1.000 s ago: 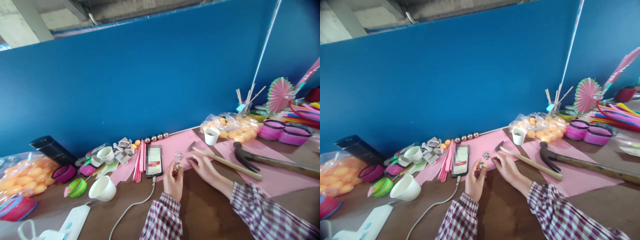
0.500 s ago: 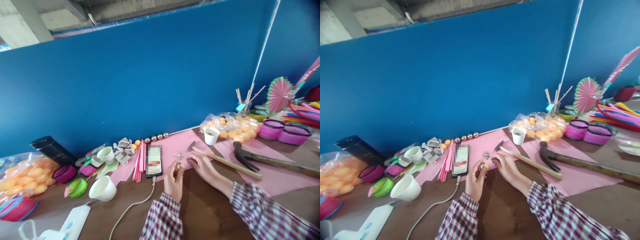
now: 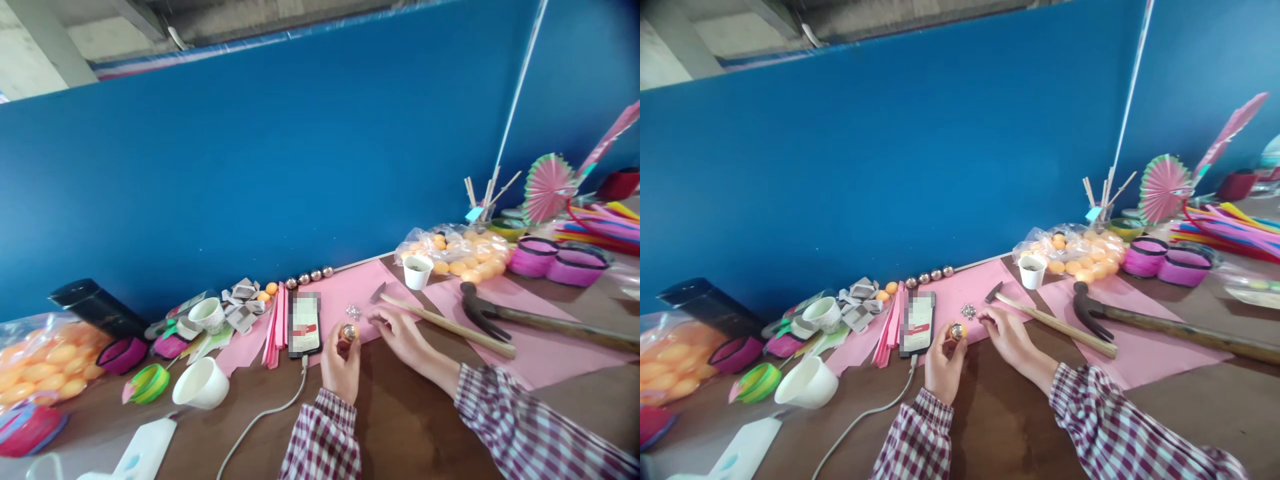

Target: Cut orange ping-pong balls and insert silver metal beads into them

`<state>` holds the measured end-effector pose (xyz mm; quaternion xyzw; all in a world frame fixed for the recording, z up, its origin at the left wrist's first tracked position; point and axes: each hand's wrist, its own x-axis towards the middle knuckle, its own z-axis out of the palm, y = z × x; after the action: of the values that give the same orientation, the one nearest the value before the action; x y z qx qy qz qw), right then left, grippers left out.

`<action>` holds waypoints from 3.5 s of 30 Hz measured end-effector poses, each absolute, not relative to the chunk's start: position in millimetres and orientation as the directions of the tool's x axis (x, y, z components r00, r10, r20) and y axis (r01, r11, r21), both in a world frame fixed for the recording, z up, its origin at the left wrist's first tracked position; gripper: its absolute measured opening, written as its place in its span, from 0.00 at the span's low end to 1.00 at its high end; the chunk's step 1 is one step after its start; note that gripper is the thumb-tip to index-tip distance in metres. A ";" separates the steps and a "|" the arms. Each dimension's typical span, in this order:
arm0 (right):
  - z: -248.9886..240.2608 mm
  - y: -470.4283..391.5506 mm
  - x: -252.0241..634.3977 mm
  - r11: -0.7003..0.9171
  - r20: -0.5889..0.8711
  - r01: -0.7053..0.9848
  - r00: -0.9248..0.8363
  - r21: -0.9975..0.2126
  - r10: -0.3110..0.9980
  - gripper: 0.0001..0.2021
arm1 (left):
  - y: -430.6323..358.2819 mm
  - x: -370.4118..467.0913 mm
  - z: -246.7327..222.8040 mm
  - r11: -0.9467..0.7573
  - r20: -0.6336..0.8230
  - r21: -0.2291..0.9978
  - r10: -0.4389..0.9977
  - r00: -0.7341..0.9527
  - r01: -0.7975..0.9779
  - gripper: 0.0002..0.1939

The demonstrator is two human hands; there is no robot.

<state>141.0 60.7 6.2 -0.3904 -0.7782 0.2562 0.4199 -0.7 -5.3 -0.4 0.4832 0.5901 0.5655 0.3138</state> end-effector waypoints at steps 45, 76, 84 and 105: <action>-3.1 62.5 135.1 0.493 0.425 0.572 -0.259 -0.655 0.867 0.10 | -2.9 4.6 14.8 -0.048 0.149 0.948 0.941 -0.305 0.315 0.28; 1.6 61.5 136.0 0.502 0.385 0.566 -0.321 -0.654 0.865 0.10 | -4.2 10.2 17.4 -0.007 0.126 0.945 0.931 -0.342 0.328 0.29; 9.8 55.5 139.6 0.559 0.444 0.431 -0.342 -0.709 0.828 0.09 | -2.2 0.8 2.8 -0.066 0.155 0.957 0.940 -0.304 0.284 0.29; 17.7 50.7 135.5 0.362 0.304 0.082 -0.391 -0.929 0.869 0.05 | -5.1 3.9 6.1 -0.063 0.131 0.974 0.939 -0.317 0.215 0.26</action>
<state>135.5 50.7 17.7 -0.3391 -0.7010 0.4518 0.4353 3.9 -5.1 6.1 0.4816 0.5993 0.5474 0.3306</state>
